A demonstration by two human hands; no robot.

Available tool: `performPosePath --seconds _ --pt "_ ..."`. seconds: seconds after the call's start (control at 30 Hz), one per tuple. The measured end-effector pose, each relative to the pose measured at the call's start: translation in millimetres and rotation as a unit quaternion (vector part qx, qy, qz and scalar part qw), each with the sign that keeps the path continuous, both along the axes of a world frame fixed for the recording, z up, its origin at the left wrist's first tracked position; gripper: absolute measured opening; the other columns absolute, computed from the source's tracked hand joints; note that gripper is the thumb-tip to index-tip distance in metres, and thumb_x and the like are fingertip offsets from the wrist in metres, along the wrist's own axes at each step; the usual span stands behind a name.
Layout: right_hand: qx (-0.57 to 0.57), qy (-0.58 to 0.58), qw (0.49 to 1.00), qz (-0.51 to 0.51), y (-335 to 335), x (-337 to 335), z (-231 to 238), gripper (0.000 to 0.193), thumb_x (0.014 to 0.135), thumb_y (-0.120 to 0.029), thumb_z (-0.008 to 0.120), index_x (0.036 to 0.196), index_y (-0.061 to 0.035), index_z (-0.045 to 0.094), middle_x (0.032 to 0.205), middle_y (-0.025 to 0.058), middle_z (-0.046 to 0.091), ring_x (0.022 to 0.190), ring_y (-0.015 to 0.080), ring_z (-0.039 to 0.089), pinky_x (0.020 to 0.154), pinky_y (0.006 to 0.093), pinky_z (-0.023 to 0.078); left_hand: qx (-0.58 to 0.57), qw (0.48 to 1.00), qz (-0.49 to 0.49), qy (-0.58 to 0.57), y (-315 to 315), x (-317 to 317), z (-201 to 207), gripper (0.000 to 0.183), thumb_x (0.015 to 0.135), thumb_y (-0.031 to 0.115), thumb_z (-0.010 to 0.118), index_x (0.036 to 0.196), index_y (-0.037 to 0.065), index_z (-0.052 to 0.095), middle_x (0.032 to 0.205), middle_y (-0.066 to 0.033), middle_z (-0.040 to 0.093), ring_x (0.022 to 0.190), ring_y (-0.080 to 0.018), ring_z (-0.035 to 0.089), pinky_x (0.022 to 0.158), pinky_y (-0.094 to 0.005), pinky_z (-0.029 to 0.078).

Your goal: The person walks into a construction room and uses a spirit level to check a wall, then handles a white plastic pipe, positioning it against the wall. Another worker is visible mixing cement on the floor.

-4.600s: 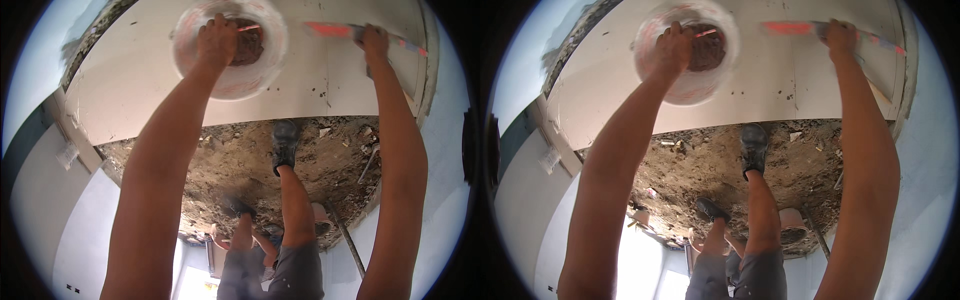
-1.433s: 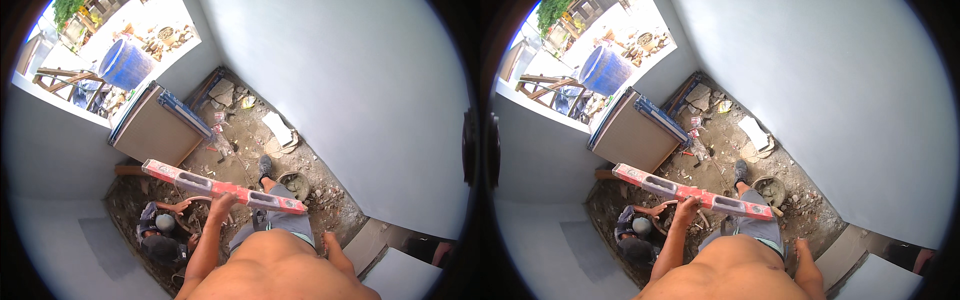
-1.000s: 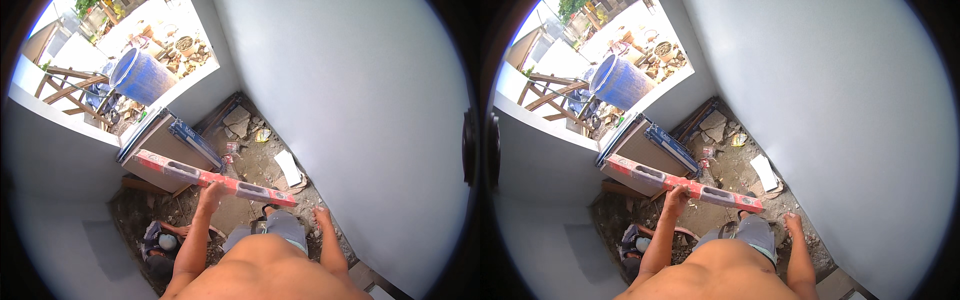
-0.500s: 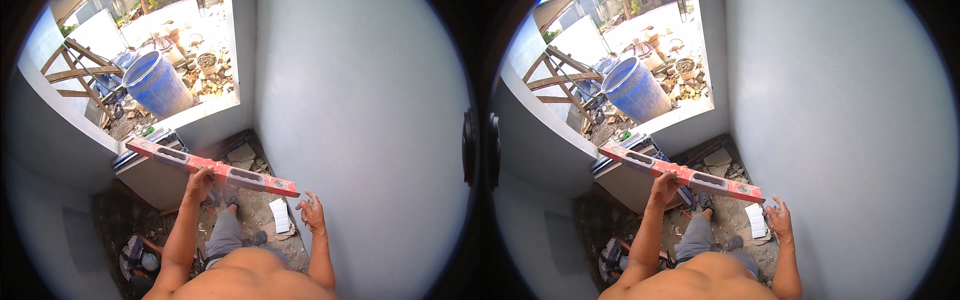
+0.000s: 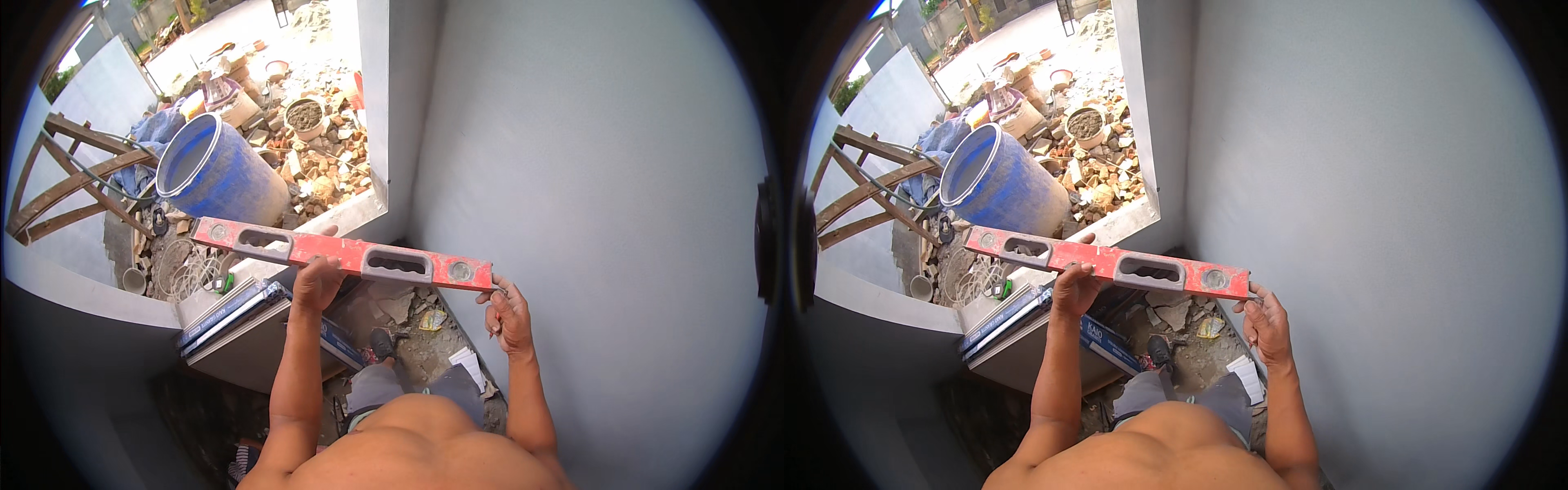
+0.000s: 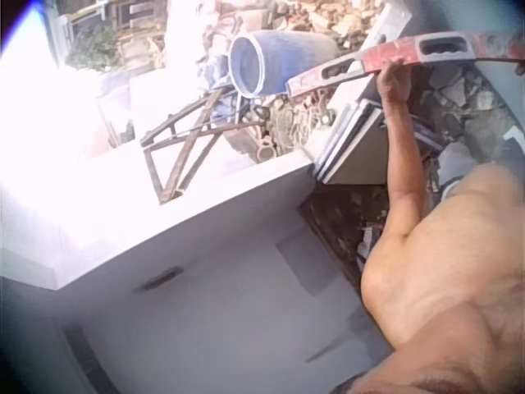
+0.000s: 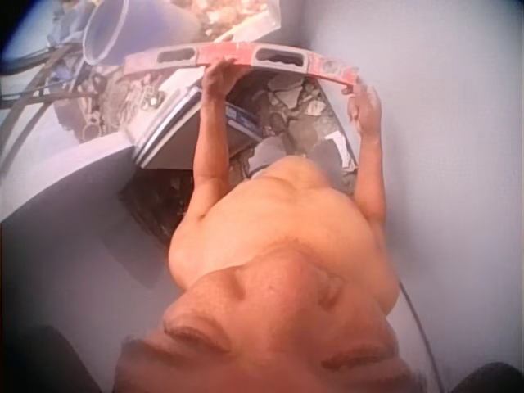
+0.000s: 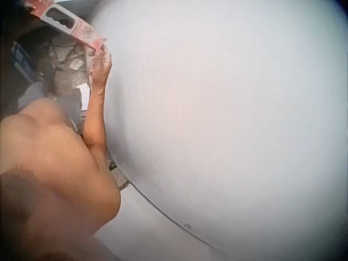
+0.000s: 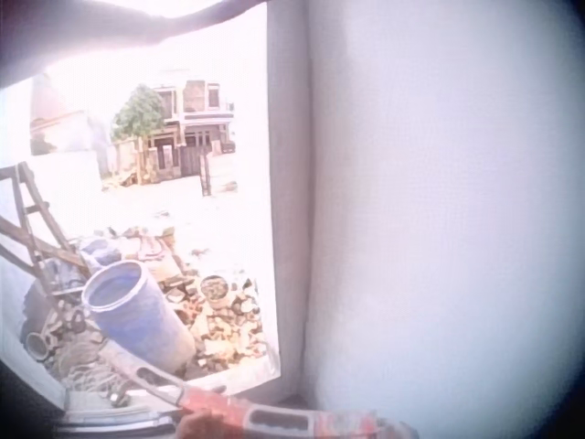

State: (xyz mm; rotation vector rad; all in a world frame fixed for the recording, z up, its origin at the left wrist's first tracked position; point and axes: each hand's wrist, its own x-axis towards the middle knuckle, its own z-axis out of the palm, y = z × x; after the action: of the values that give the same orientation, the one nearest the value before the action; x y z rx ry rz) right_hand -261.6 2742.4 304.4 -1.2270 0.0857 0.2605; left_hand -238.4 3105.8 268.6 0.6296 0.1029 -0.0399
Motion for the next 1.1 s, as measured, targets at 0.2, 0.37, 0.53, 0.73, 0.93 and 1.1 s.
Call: performPosePath --seconds 0.2,0.37,0.53,0.73,0.93,1.1 --pt "-0.047 -0.008 0.999 -0.024 25 41 0 0.041 0.093 -0.023 0.065 0.121 0.0017 0.050 0.087 0.0111 0.063 0.042 0.0010 0.037 0.038 0.0176 0.030 -0.062 0.998 0.005 0.018 5 48 5 0.052 0.081 0.002 0.064 0.129 -0.003 0.046 0.123 -0.0193 0.058 0.125 -0.0317 0.051 0.106 -0.0437 0.044" --pt "-0.068 -0.060 0.995 -0.050 32 69 0 0.039 0.093 -0.022 0.065 0.119 0.0045 0.051 0.091 0.0121 0.065 0.044 0.0003 0.039 0.038 0.0178 0.032 -0.036 0.999 0.009 -0.023 2 84 9 0.032 0.087 0.009 0.065 0.117 0.005 0.054 0.119 -0.0082 0.062 0.112 -0.0213 0.059 0.094 -0.0403 0.051" --pt "-0.051 -0.075 0.995 -0.034 31 89 1 0.041 0.093 -0.023 0.065 0.120 0.0043 0.050 0.086 0.0101 0.065 0.044 0.0004 0.040 0.040 0.0175 0.033 -0.029 0.999 0.023 -0.004 6 107 12 0.039 0.087 0.009 0.064 0.123 0.005 0.051 0.123 -0.0092 0.059 0.114 -0.0229 0.058 0.097 -0.0428 0.049" --pt "-0.057 -0.084 0.994 -0.029 35 99 5 0.054 0.092 -0.029 0.067 0.129 0.0025 0.043 0.082 0.0133 0.065 0.042 0.0015 0.039 0.038 0.0165 0.030 -0.055 0.996 0.016 -0.071 12 115 14 0.066 0.081 0.005 0.061 0.141 0.005 0.034 0.141 -0.0169 0.046 0.128 -0.0300 0.048 0.109 -0.0491 0.037" --pt "-0.067 -0.115 0.991 0.006 30 111 15 0.061 0.091 -0.023 0.068 0.136 0.0038 0.036 0.086 0.0095 0.066 0.068 0.0053 0.054 0.057 0.0186 0.040 0.037 0.993 0.064 -0.090 15 119 7 0.060 0.082 0.003 0.064 0.137 0.011 0.041 0.134 -0.0100 0.050 0.128 -0.0265 0.046 0.110 -0.0495 0.034" --pt "-0.149 -0.197 0.969 0.015 36 127 16 0.049 0.091 -0.018 0.068 0.130 0.0023 0.046 0.092 0.0068 0.066 0.079 0.0074 0.059 0.070 0.0218 0.046 0.039 0.995 0.079 -0.054 33 138 -12 0.047 0.087 0.017 0.070 0.130 0.011 0.050 0.121 -0.0010 0.057 0.120 -0.0238 0.051 0.110 -0.0499 0.034"
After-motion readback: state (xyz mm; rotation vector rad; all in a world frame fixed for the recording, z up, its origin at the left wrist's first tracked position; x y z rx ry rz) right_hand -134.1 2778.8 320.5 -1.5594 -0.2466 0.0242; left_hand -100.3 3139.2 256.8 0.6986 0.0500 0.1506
